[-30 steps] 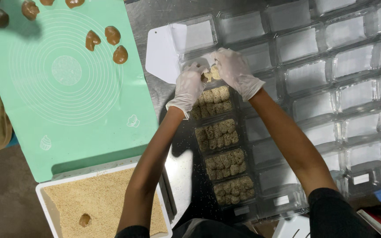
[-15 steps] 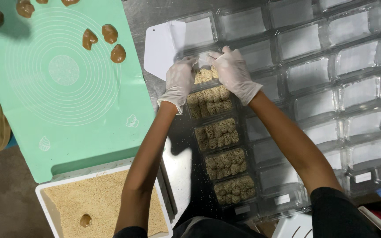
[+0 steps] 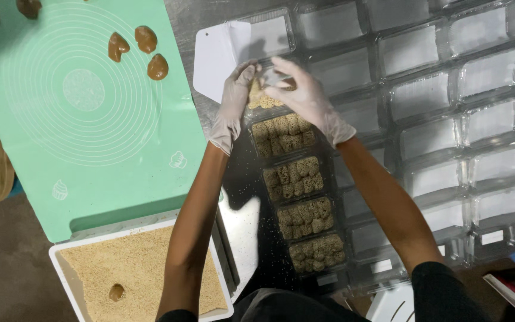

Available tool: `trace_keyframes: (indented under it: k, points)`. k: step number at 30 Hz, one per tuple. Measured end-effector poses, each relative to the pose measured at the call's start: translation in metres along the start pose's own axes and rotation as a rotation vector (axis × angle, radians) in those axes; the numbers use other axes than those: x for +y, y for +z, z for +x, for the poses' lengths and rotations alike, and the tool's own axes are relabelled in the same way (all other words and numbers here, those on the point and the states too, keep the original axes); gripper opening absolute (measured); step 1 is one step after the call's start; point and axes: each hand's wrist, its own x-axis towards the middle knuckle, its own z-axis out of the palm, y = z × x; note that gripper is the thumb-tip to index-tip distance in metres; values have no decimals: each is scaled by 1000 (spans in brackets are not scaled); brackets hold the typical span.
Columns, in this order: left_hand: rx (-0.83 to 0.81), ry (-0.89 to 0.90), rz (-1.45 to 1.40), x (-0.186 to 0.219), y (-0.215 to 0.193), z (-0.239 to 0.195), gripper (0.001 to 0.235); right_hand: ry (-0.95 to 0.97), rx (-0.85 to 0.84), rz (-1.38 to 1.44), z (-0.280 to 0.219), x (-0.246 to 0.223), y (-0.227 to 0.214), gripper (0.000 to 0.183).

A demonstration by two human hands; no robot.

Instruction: The person rolls small brown dough pieces in a tray of sesame seeds and places them into clear plastic containers. Another person shapes dough on a green mat nearby. The camera wearer repeatedly coats the dough and arranges the finished pieces in rows within the containers.

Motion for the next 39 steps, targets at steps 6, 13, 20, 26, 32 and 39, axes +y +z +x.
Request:
trace_keyframes:
  k: [6,13,20,26,32,39]
  points:
    - [46,447,524,0,-3,-19,41,396,29,472,7,-23,6,41]
    - [49,563,1353,6,-2,-30,42,492,61,348,4,-28,30,33]
    - [85,638,1420,-12,-10,-20,32,231,-49,-393,-2,-21,37,36]
    - [109,694,1464,-13,-15,-19,50,57,-21,-562,-4,-20,32,36]
    - [105,645,1540,-11,-17,-27,49,-4,-31,-926,-1,-12,38,35]
    - [144,642,1519,-2,-17,-33,37,5,-55,-889,1,-4,39,26]
